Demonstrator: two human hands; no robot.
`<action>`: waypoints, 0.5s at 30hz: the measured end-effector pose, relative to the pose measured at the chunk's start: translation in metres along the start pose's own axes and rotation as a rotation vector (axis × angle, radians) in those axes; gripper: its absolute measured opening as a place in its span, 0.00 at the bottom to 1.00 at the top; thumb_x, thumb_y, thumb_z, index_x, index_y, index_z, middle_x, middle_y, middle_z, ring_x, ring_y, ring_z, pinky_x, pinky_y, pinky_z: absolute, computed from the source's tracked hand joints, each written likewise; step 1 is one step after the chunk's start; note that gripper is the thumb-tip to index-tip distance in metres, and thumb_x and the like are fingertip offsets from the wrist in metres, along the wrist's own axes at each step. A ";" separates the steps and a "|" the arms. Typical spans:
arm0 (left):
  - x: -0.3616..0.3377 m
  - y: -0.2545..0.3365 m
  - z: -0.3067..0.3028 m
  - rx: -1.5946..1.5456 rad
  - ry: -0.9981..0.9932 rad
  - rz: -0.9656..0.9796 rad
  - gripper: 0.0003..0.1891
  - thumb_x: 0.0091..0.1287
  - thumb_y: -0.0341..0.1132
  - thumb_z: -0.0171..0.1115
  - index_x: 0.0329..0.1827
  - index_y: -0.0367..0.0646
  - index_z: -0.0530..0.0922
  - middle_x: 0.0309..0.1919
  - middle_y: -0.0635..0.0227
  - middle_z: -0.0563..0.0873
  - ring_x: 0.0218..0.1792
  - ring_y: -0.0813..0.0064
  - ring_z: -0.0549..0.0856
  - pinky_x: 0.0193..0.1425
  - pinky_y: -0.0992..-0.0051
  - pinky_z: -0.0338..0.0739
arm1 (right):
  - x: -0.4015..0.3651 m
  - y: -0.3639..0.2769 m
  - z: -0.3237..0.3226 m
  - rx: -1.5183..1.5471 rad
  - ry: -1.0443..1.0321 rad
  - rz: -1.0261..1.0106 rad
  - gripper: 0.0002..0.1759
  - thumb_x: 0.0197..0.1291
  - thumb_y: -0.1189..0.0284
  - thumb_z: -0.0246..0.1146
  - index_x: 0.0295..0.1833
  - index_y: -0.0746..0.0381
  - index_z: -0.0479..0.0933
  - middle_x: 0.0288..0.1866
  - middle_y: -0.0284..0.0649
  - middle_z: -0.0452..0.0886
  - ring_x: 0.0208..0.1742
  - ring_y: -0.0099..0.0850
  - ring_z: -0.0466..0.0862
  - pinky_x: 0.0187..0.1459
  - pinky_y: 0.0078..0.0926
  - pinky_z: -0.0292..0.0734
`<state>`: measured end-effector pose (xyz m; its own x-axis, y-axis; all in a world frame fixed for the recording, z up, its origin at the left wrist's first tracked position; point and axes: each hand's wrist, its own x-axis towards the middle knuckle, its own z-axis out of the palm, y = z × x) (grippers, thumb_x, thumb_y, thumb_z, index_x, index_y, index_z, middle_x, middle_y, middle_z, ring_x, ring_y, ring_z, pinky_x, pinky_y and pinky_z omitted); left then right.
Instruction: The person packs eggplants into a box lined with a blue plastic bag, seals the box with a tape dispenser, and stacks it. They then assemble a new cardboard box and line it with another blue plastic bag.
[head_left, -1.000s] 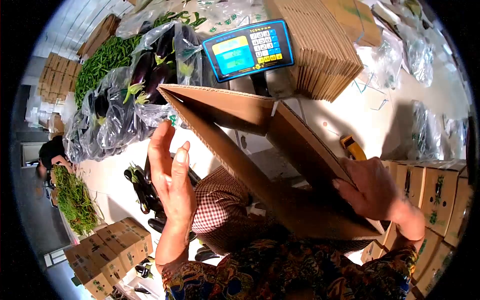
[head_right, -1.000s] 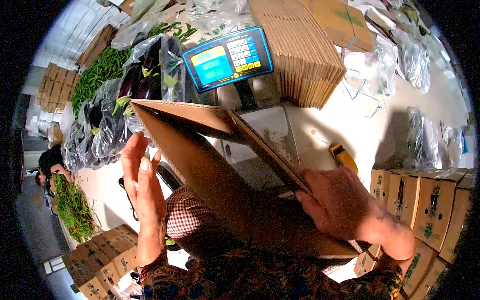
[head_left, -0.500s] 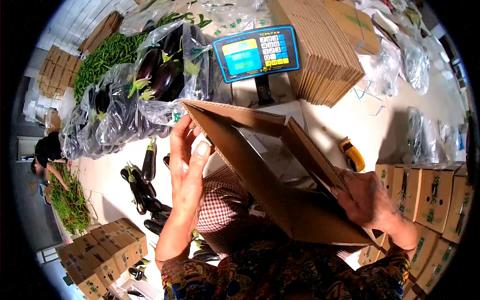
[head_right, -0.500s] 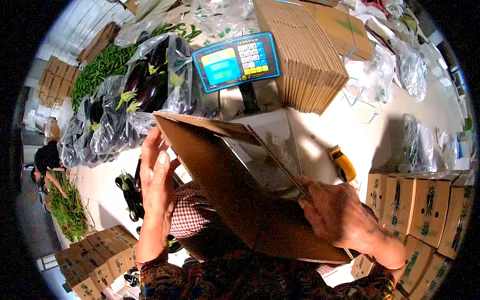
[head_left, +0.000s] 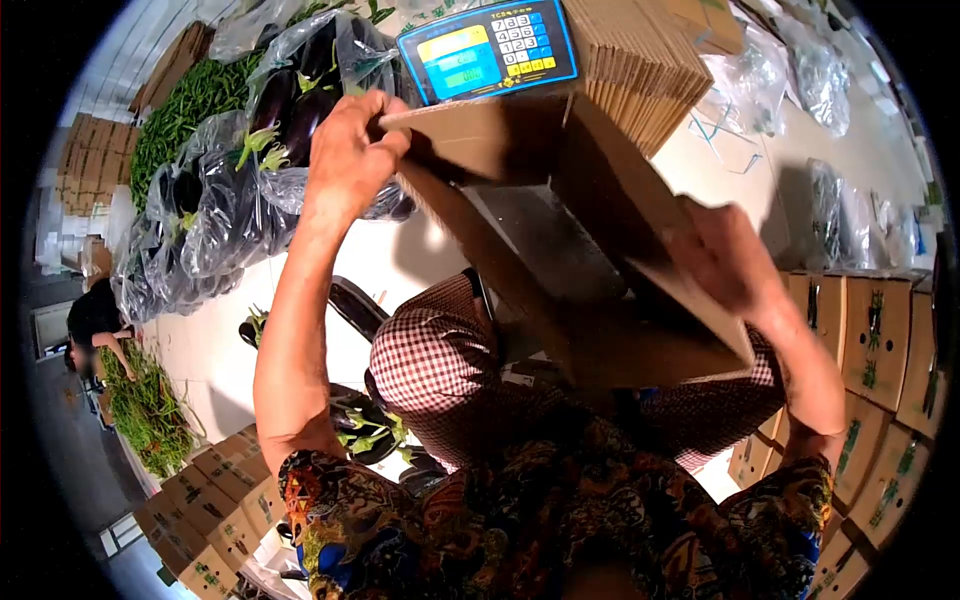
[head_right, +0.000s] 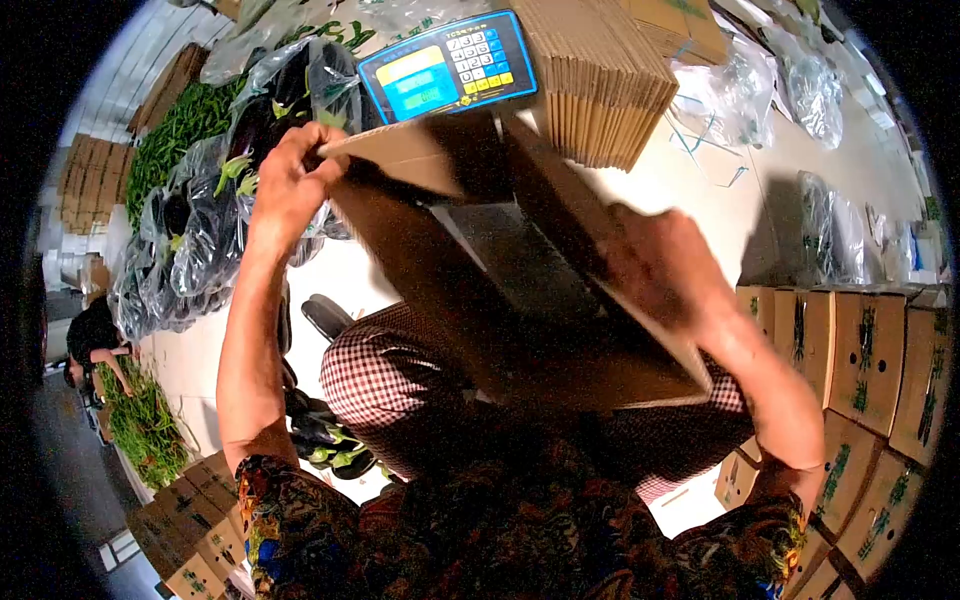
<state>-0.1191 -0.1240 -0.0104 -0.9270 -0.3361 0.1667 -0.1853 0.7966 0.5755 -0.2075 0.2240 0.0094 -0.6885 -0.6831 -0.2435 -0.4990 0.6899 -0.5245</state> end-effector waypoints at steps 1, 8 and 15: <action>-0.004 0.010 -0.004 -0.064 -0.027 0.011 0.10 0.54 0.33 0.66 0.34 0.37 0.77 0.25 0.67 0.75 0.30 0.72 0.75 0.38 0.72 0.70 | 0.006 0.008 -0.002 -0.035 0.099 -0.100 0.08 0.60 0.72 0.60 0.41 0.65 0.76 0.25 0.54 0.78 0.25 0.49 0.80 0.30 0.41 0.75; -0.011 0.081 -0.035 -0.030 -0.443 0.219 0.17 0.49 0.39 0.68 0.26 0.41 0.67 0.17 0.67 0.67 0.20 0.72 0.67 0.26 0.71 0.64 | 0.082 0.009 -0.016 -0.099 0.315 -0.417 0.09 0.55 0.78 0.56 0.41 0.64 0.78 0.33 0.53 0.81 0.36 0.51 0.81 0.38 0.43 0.77; -0.021 0.034 -0.039 -0.213 -0.669 -0.165 0.13 0.60 0.33 0.63 0.45 0.38 0.79 0.25 0.77 0.78 0.25 0.87 0.75 0.27 0.82 0.70 | 0.136 0.017 0.016 0.071 0.259 -0.760 0.08 0.56 0.76 0.58 0.42 0.64 0.76 0.30 0.50 0.78 0.34 0.50 0.77 0.38 0.45 0.71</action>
<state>-0.0930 -0.1090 0.0368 -0.9063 -0.0097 -0.4226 -0.3358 0.6240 0.7057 -0.3014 0.1392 -0.0459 -0.2782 -0.8763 0.3933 -0.8513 0.0354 -0.5234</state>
